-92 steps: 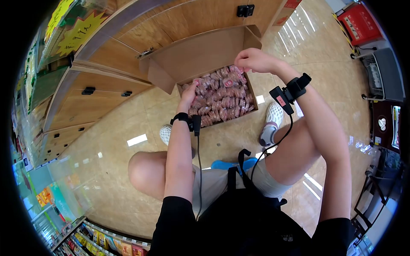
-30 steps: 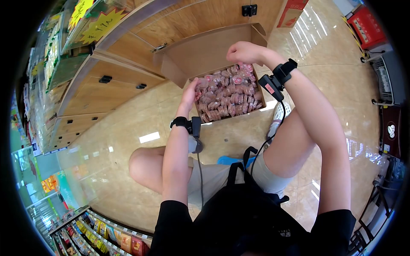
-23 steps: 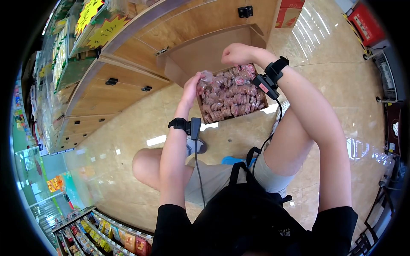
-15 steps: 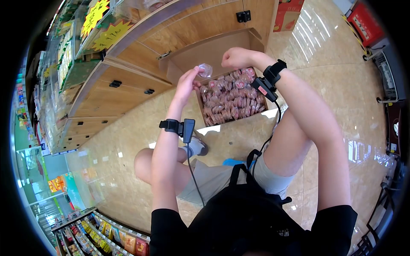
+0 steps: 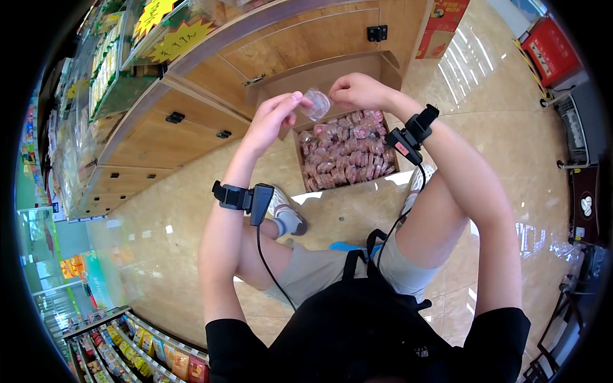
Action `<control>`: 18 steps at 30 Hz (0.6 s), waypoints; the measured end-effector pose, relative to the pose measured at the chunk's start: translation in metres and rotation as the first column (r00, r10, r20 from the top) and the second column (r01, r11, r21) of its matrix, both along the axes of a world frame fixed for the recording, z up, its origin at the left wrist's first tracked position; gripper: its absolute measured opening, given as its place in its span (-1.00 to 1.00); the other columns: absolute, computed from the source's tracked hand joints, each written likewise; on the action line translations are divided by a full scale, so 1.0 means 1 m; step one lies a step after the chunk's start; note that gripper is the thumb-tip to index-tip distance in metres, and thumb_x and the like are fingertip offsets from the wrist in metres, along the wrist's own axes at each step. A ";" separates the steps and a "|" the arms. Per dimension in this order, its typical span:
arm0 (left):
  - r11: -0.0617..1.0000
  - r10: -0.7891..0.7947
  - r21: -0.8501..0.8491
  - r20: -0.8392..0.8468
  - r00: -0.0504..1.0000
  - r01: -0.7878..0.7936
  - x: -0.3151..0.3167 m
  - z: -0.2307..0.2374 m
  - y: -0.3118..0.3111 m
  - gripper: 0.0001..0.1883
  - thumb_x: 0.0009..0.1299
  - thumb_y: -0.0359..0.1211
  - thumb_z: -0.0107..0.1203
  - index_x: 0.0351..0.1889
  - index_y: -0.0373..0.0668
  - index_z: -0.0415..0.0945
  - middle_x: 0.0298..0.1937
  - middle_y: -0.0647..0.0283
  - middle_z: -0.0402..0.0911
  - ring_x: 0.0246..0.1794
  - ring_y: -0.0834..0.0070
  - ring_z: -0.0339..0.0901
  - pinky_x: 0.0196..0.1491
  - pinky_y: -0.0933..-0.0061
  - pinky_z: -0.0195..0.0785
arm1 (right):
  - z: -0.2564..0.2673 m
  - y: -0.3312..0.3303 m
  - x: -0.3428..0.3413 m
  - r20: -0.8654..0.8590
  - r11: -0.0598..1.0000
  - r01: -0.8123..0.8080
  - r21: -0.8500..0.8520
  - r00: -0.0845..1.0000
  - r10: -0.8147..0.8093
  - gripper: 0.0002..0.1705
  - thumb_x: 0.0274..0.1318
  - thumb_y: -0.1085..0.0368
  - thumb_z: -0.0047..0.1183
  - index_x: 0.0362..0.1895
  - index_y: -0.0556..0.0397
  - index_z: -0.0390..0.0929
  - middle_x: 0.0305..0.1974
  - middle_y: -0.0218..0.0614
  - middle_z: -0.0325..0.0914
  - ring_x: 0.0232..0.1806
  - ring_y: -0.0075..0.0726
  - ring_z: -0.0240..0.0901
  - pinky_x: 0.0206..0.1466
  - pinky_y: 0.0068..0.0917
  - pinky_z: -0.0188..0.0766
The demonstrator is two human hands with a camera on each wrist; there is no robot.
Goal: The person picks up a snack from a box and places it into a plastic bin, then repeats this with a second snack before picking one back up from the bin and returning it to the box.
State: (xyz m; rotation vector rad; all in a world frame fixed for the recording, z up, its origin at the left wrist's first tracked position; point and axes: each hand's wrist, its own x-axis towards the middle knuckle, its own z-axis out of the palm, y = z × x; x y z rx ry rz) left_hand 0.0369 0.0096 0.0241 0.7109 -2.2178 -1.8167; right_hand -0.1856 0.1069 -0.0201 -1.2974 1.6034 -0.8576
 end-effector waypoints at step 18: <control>0.989 0.018 0.150 -0.077 0.997 -0.007 -0.005 0.003 -0.011 -0.50 0.51 -0.01 -0.22 -0.05 -0.25 0.54 -0.22 0.35 0.53 -0.46 0.67 0.24 -0.37 0.64 0.13 | 0.026 0.011 0.019 0.493 0.995 0.064 0.080 0.865 -0.095 -0.57 0.19 0.06 0.01 0.02 0.08 0.44 -0.08 -0.32 0.51 -0.08 -0.40 0.49 0.03 -0.41 0.41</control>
